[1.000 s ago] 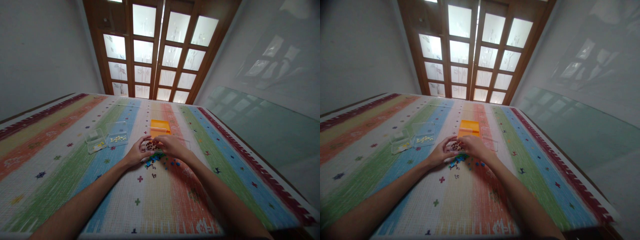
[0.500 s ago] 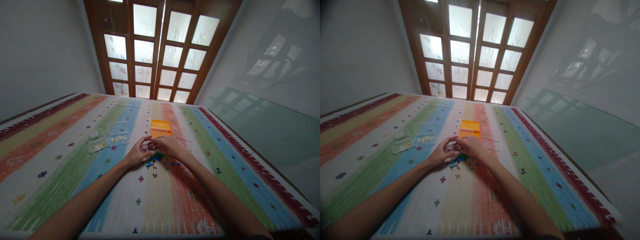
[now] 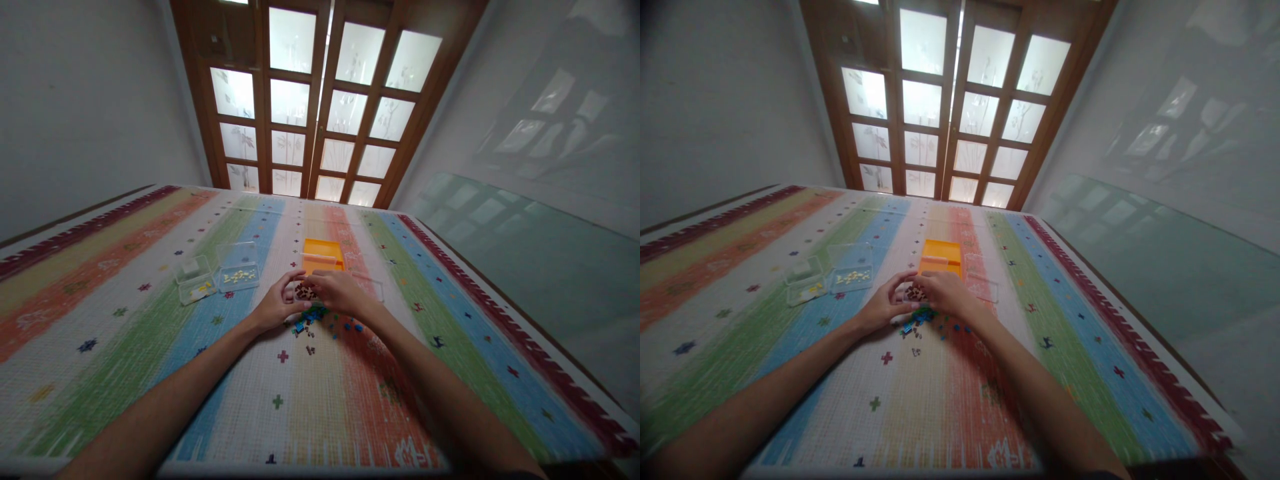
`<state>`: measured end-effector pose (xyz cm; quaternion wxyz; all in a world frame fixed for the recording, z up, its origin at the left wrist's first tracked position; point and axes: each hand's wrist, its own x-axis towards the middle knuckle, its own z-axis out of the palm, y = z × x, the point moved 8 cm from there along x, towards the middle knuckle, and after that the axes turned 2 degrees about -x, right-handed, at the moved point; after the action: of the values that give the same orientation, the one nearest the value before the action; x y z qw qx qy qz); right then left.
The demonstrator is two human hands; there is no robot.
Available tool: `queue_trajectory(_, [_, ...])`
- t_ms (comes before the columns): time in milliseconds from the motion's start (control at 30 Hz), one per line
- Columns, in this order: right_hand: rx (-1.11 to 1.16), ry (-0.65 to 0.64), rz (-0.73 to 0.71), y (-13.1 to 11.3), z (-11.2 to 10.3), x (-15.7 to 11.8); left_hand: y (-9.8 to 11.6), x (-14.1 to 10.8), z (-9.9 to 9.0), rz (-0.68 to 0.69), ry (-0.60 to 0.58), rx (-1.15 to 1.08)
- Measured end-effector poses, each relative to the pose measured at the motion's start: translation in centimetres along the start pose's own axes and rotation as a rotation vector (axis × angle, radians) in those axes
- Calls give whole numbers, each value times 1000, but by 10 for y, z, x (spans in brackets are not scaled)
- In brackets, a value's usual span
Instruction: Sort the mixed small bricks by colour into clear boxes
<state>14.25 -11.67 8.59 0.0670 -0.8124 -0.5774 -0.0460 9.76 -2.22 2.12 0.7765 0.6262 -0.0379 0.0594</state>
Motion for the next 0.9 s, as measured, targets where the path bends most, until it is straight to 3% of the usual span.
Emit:
queue_trajectory(533, [60,6,-20,3,6,-2,1,-1,1,-6,-2,5])
queue_trajectory(900, [83,211,-70,-4,-11,-26,-3,2,-4,3,53,-20])
